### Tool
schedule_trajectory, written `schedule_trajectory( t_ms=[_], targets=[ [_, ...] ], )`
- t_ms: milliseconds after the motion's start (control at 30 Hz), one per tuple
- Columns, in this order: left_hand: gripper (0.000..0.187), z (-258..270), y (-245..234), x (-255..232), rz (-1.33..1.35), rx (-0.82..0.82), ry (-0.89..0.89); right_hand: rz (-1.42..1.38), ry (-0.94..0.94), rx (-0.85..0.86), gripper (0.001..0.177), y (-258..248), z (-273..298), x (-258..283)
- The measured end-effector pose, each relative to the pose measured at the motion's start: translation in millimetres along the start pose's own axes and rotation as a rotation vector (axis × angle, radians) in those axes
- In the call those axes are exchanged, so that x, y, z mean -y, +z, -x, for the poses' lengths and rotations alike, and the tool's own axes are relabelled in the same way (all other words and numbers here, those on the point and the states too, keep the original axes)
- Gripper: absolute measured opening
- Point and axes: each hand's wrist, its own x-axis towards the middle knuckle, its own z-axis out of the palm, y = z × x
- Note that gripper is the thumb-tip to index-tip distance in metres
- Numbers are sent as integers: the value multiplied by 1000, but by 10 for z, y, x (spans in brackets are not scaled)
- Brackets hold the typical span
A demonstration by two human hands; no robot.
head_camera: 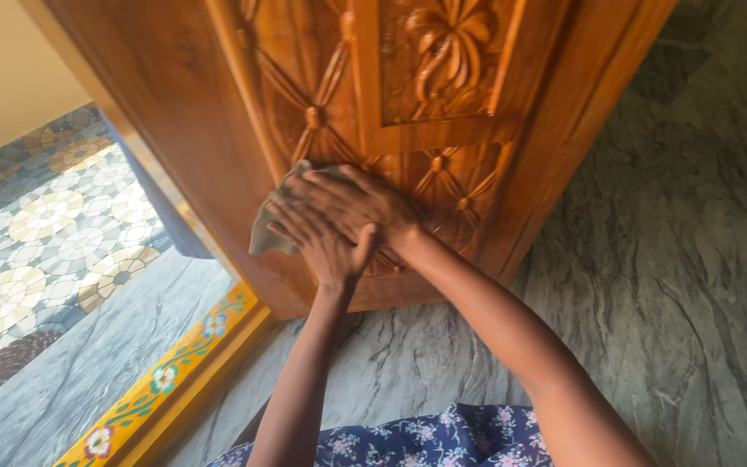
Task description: The person wipes a carved wooden door with a cloth, moving the cloth over the surface and into the carved details. The person continues wiping different sections of the door throughout the clip.
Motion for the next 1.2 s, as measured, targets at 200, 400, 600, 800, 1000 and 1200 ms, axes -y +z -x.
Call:
schedule_trajectory(
  t_ms=[200, 400, 600, 800, 1000, 1200],
  targets=[
    [132, -46, 418, -828, -285, 401, 221, 39, 160, 211, 65, 185, 1268, -601],
    [116, -139, 735, -1283, -130, 430, 584, -66, 587, 442, 63, 216, 2180, -700],
    [120, -251, 497, -762, -112, 455, 827, -212, 791, 267, 68, 267, 1947, 10],
    [108, -338, 304, -5, -75, 113, 642, -163, 611, -18, 62, 393, 983, 178],
    [113, -429, 140, 600, -154, -17, 359, -85, 417, 84, 68, 330, 79, 242],
    [120, 19, -20, 742, 27, -53, 75, -68, -50, -47, 59, 327, -178, 392]
  ],
)
